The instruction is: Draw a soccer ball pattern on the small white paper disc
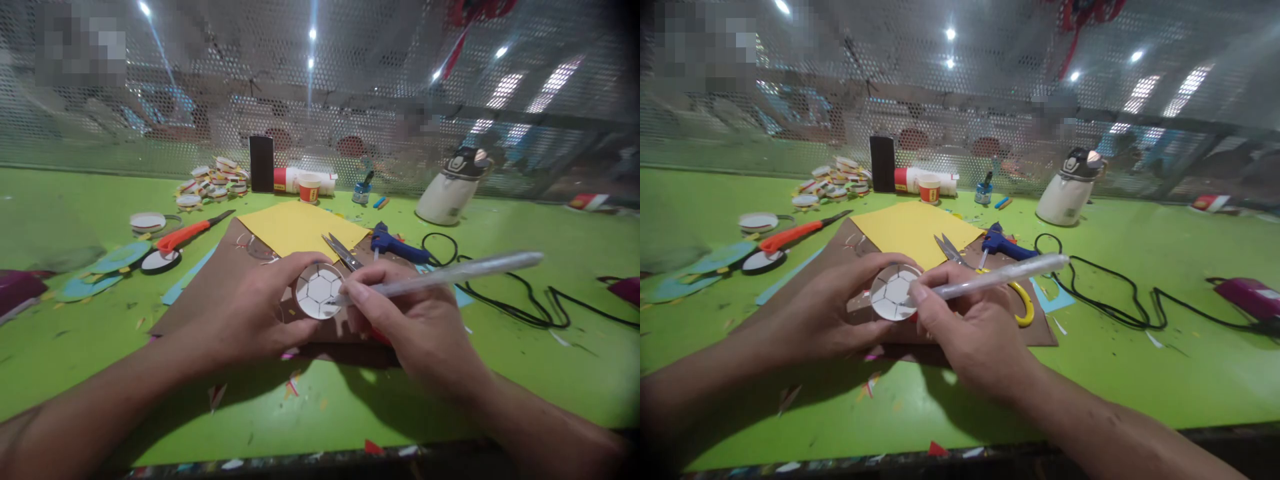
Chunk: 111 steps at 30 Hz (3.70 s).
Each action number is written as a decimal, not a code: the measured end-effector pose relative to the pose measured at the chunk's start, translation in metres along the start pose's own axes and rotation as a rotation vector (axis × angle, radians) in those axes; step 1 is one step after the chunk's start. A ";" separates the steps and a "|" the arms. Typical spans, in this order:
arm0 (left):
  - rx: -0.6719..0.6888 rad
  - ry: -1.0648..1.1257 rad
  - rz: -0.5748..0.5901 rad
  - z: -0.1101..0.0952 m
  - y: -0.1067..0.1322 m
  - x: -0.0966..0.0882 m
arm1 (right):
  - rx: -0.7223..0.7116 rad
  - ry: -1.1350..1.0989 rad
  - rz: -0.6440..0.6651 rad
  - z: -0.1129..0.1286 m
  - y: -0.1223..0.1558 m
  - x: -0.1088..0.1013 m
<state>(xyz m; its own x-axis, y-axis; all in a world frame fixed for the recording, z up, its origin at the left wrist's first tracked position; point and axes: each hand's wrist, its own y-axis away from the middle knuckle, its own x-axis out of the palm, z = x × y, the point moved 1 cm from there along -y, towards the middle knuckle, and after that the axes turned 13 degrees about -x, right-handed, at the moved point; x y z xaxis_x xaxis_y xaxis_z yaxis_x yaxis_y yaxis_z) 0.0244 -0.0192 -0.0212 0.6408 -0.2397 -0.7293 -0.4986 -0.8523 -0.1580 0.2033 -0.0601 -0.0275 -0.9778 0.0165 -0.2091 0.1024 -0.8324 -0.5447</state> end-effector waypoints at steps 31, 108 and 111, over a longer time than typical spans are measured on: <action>0.022 -0.070 -0.056 0.004 0.001 0.000 | 0.021 0.129 0.087 0.003 0.001 0.002; -0.042 -0.220 -0.161 0.017 -0.005 -0.005 | 0.276 -0.224 0.106 -0.036 -0.016 0.005; -0.049 -0.238 -0.190 0.018 -0.005 -0.008 | 0.210 -0.157 0.097 -0.038 -0.017 0.002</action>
<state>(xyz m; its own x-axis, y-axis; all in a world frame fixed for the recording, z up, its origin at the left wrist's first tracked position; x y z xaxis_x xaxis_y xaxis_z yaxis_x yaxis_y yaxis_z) 0.0115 -0.0045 -0.0267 0.5622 0.0370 -0.8262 -0.3501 -0.8944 -0.2783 0.2072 -0.0249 -0.0499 -0.9834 -0.1411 -0.1144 0.1724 -0.9229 -0.3444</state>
